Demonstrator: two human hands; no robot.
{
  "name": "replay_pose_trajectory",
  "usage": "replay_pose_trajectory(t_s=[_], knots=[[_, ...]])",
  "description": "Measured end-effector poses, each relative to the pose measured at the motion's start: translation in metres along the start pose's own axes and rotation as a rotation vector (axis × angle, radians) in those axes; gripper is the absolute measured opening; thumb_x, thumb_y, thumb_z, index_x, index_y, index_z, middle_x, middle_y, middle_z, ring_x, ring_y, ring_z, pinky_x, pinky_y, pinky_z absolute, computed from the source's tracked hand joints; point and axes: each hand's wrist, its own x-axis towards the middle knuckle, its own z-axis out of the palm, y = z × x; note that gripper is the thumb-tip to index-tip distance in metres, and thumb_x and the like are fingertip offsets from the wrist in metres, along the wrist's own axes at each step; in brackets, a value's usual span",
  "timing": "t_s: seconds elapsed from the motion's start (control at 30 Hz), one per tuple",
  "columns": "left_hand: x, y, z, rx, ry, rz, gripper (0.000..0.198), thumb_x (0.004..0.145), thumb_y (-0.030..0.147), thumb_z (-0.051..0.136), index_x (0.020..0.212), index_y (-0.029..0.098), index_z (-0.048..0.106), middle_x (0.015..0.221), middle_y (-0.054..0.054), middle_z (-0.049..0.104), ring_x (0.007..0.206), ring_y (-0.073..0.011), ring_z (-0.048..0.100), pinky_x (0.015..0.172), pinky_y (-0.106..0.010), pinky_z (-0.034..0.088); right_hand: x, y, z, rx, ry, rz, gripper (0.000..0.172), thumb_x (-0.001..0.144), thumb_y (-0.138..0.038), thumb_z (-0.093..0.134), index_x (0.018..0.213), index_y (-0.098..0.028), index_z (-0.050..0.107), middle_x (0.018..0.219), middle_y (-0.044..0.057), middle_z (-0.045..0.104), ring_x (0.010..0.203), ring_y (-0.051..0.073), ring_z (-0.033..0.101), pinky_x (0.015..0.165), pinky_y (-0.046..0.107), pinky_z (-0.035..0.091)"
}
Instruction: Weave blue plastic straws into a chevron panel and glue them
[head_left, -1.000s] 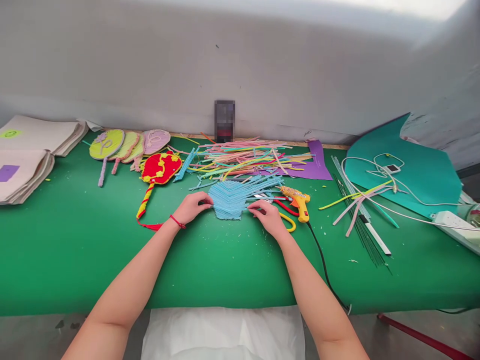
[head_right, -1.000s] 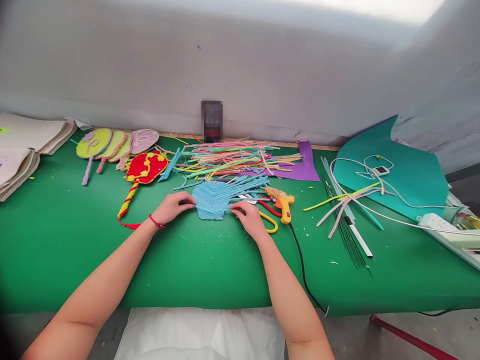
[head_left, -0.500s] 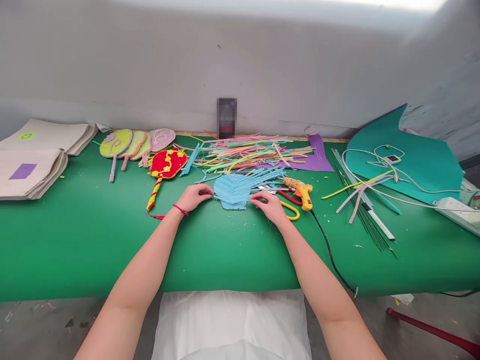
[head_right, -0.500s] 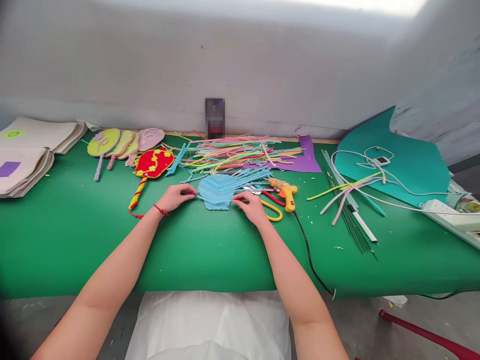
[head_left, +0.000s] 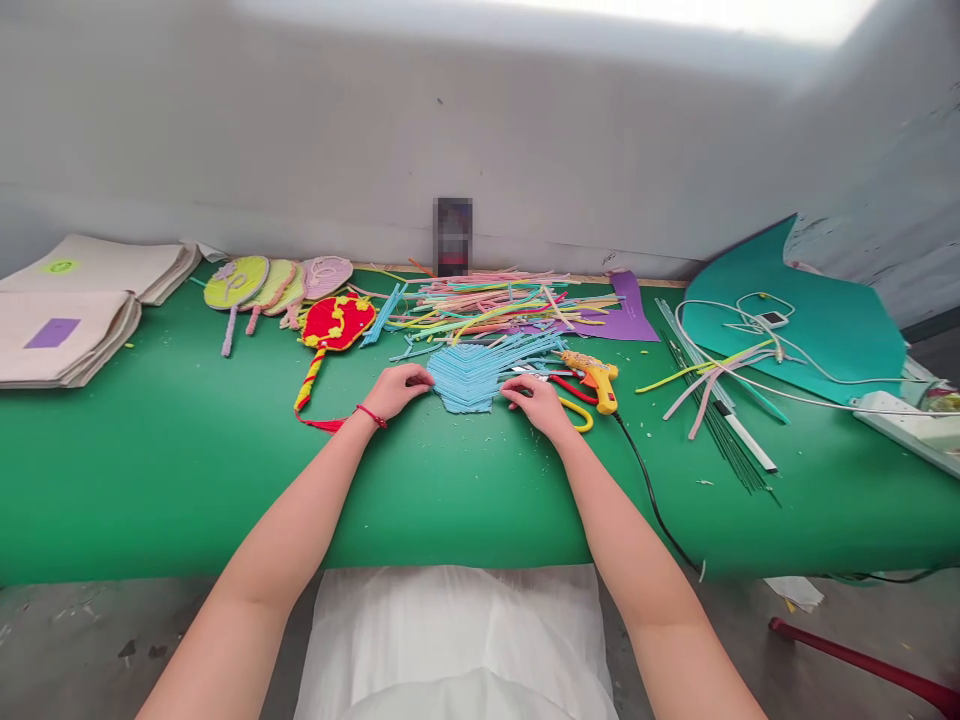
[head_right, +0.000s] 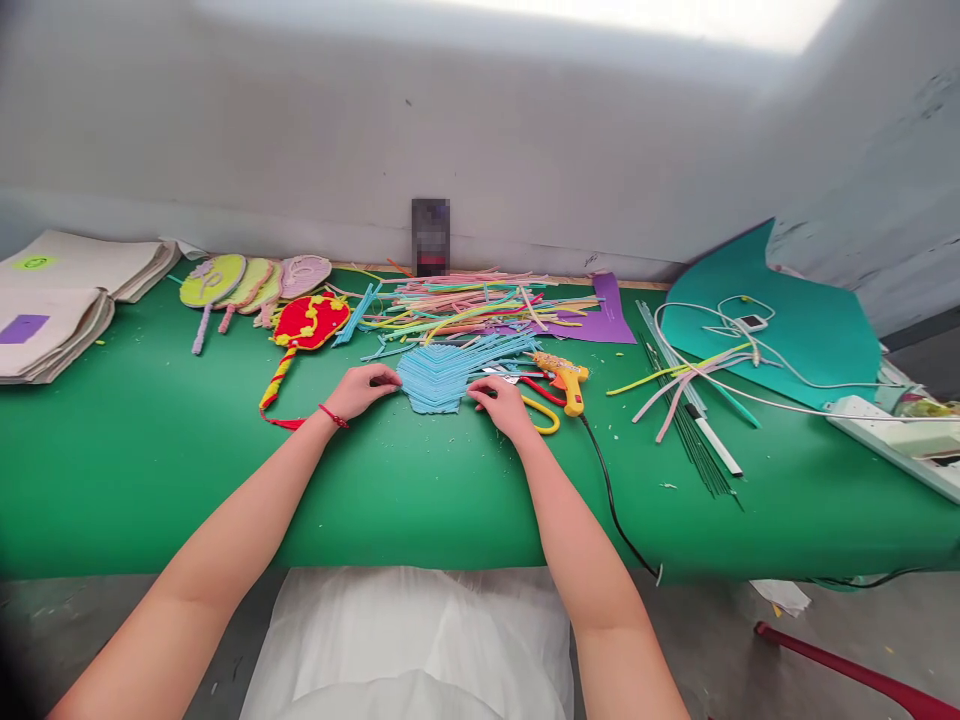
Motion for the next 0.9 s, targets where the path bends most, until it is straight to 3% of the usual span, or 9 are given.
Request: replay_pose_trajectory(t_s=[0.33, 0.5, 0.6, 0.7, 0.8, 0.9], knots=[[0.001, -0.004, 0.002, 0.073, -0.015, 0.013, 0.017, 0.078, 0.033, 0.057, 0.083, 0.019, 0.067, 0.085, -0.003, 0.069, 0.078, -0.0158, 0.062, 0.076, -0.029, 0.049, 0.002, 0.001, -0.003, -0.085, -0.004, 0.037, 0.030, 0.072, -0.048, 0.064, 0.078, -0.018, 0.065, 0.083, 0.004, 0.065, 0.044, 0.009, 0.051, 0.050, 0.030, 0.049], [-0.005, 0.012, 0.000, 0.308, 0.057, 0.142, 0.020, 0.085, 0.028, 0.049, 0.092, 0.020, 0.067, 0.099, -0.007, 0.065, 0.093, -0.0199, 0.060, 0.086, -0.034, 0.047, 0.002, 0.002, -0.002, -0.081, 0.005, 0.021, 0.031, 0.073, -0.049, 0.063, 0.077, -0.019, 0.065, 0.086, 0.004, 0.064, 0.044, 0.009, 0.051, 0.049, 0.029, 0.049], [-0.015, 0.036, 0.012, 0.409, 0.005, 0.246, 0.034, 0.089, 0.030, 0.046, 0.119, 0.018, 0.058, 0.124, -0.012, 0.057, 0.114, -0.0225, 0.054, 0.099, -0.038, 0.040, 0.003, 0.003, -0.001, -0.078, 0.008, 0.025, 0.031, 0.073, -0.049, 0.063, 0.077, -0.019, 0.065, 0.086, 0.004, 0.063, 0.044, 0.009, 0.051, 0.048, 0.029, 0.048], [-0.031, 0.056, 0.036, 0.548, -0.128, 0.262, 0.055, 0.090, 0.041, 0.047, 0.139, 0.020, 0.038, 0.147, -0.014, 0.036, 0.135, -0.0284, 0.034, 0.111, -0.050, 0.022, 0.004, 0.005, -0.001, -0.068, -0.001, 0.017, 0.031, 0.073, -0.049, 0.062, 0.078, -0.019, 0.065, 0.086, 0.004, 0.064, 0.044, 0.008, 0.050, 0.046, 0.028, 0.048], [-0.044, 0.061, 0.056, 0.631, -0.223, 0.239, 0.066, 0.089, 0.051, 0.042, 0.145, 0.020, 0.028, 0.152, -0.016, 0.024, 0.141, -0.0318, 0.020, 0.112, -0.056, 0.013, 0.005, 0.007, -0.002, -0.060, -0.005, 0.011, 0.030, 0.073, -0.048, 0.062, 0.079, -0.019, 0.064, 0.087, 0.004, 0.064, 0.045, 0.008, 0.051, 0.045, 0.026, 0.047], [-0.048, 0.056, 0.062, 0.658, -0.238, 0.204, 0.069, 0.089, 0.055, 0.039, 0.146, 0.018, 0.026, 0.153, -0.017, 0.020, 0.141, -0.0322, 0.018, 0.112, -0.057, 0.009, 0.005, 0.007, -0.002, -0.074, -0.007, 0.018, 0.028, 0.073, -0.046, 0.062, 0.079, -0.019, 0.064, 0.086, 0.004, 0.063, 0.045, 0.009, 0.051, 0.045, 0.027, 0.048]])
